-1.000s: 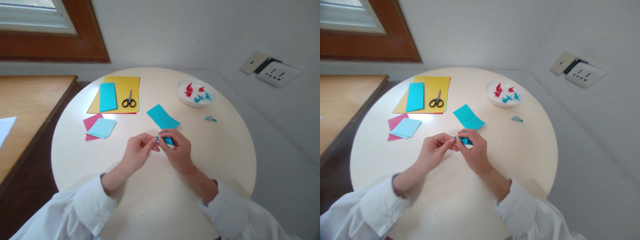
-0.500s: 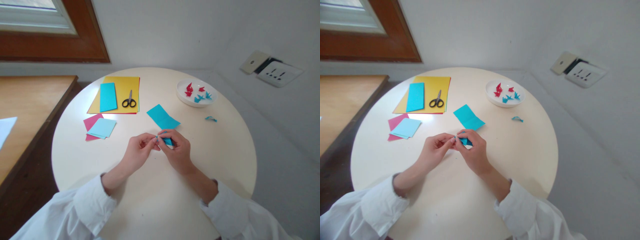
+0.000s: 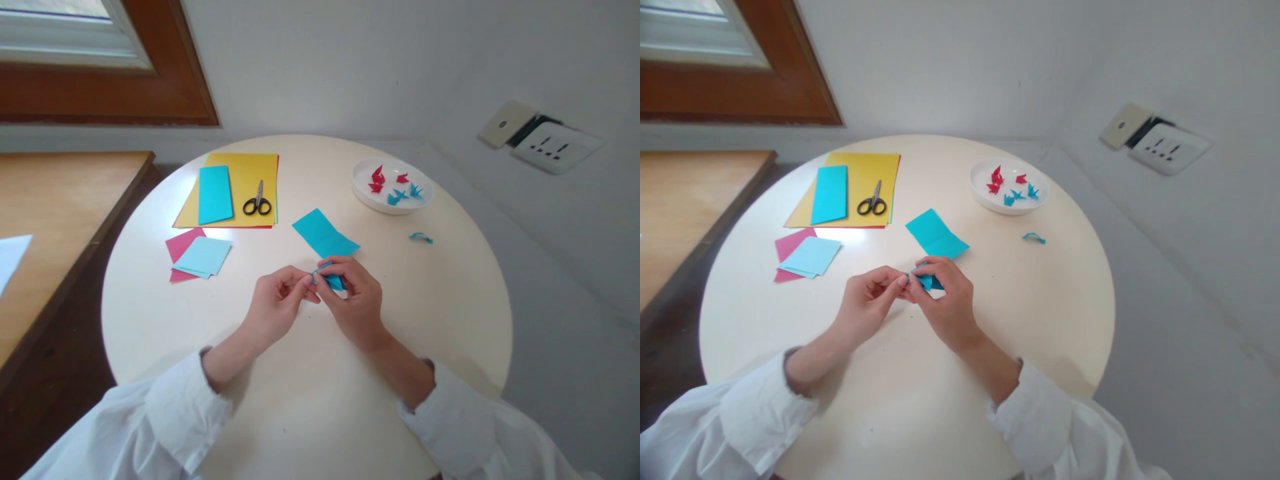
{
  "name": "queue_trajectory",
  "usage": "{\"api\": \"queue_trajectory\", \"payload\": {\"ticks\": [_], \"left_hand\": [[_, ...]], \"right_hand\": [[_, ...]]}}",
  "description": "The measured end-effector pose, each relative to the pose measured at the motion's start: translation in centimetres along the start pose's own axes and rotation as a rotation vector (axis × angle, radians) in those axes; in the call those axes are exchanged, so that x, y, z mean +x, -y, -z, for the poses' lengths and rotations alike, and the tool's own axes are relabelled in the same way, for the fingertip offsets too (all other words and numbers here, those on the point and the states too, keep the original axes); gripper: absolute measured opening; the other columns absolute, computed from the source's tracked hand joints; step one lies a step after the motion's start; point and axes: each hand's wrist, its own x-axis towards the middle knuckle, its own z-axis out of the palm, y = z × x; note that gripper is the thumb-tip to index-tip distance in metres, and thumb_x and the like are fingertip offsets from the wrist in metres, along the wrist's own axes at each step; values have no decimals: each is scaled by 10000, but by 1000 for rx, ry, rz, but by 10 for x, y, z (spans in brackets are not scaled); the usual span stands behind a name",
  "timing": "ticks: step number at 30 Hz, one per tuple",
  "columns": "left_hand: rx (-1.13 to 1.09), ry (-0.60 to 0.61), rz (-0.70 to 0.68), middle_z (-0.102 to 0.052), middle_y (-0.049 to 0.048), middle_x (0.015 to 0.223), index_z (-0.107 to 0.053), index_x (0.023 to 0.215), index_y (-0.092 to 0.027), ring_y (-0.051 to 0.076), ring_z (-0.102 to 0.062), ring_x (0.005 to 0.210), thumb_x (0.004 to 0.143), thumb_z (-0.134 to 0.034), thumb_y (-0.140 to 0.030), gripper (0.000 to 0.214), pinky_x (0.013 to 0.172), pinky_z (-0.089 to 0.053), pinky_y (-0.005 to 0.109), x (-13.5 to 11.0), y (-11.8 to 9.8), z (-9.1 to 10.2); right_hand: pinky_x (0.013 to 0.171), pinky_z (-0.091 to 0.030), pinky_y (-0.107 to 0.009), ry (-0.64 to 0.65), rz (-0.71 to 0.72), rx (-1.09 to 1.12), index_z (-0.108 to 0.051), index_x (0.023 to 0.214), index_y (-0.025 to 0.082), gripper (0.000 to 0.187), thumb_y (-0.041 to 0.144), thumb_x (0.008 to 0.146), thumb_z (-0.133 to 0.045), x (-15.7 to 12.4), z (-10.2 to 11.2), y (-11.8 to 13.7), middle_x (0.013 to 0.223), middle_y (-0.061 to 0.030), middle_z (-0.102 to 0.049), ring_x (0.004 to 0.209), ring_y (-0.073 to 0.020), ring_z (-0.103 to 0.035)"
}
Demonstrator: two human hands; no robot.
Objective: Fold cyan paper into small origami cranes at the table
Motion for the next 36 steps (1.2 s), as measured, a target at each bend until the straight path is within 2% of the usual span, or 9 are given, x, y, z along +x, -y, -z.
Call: {"api": "queue_trajectory", "payload": {"ticks": [10, 17, 28, 36], "left_hand": [[67, 50, -41, -702, 61, 708, -657, 827, -127, 165, -660, 662, 791, -580, -326, 217, 611, -520, 255, 2, 5, 3], [70, -10, -46, -672, 46, 620, -606, 703, -139, 146, -635, 568, 790, -566, -328, 211, 540, -495, 238, 0, -1, 2], [123, 14, -78, -638, 31, 632, -627, 733, -139, 118, -582, 570, 781, -547, -279, 168, 540, -474, 217, 2, 3, 2], [115, -43, -86, -612, 19, 593, -584, 675, -146, 105, -544, 526, 781, -552, -307, 195, 507, -457, 206, 2, 3, 2]], "right_hand": [[694, -530, -294, 27, -96, 119, -605, 730, 206, 35, 190, 761, -610, -3, -2, -5, 797, -36, -652, 769, -155, -628], [724, -530, -303, 18, -67, 54, -616, 766, 210, 12, 201, 772, -612, -4, -1, -4, 802, -34, -651, 816, -161, -625], [693, -540, -288, 56, -70, 76, -619, 753, 200, 40, 215, 782, -598, -5, -3, -6, 791, -39, -657, 758, -148, -627], [741, -543, -319, 38, -62, 52, -625, 806, 209, 43, 215, 784, -588, -5, -1, -8, 849, -54, -668, 840, -172, -636]]}}
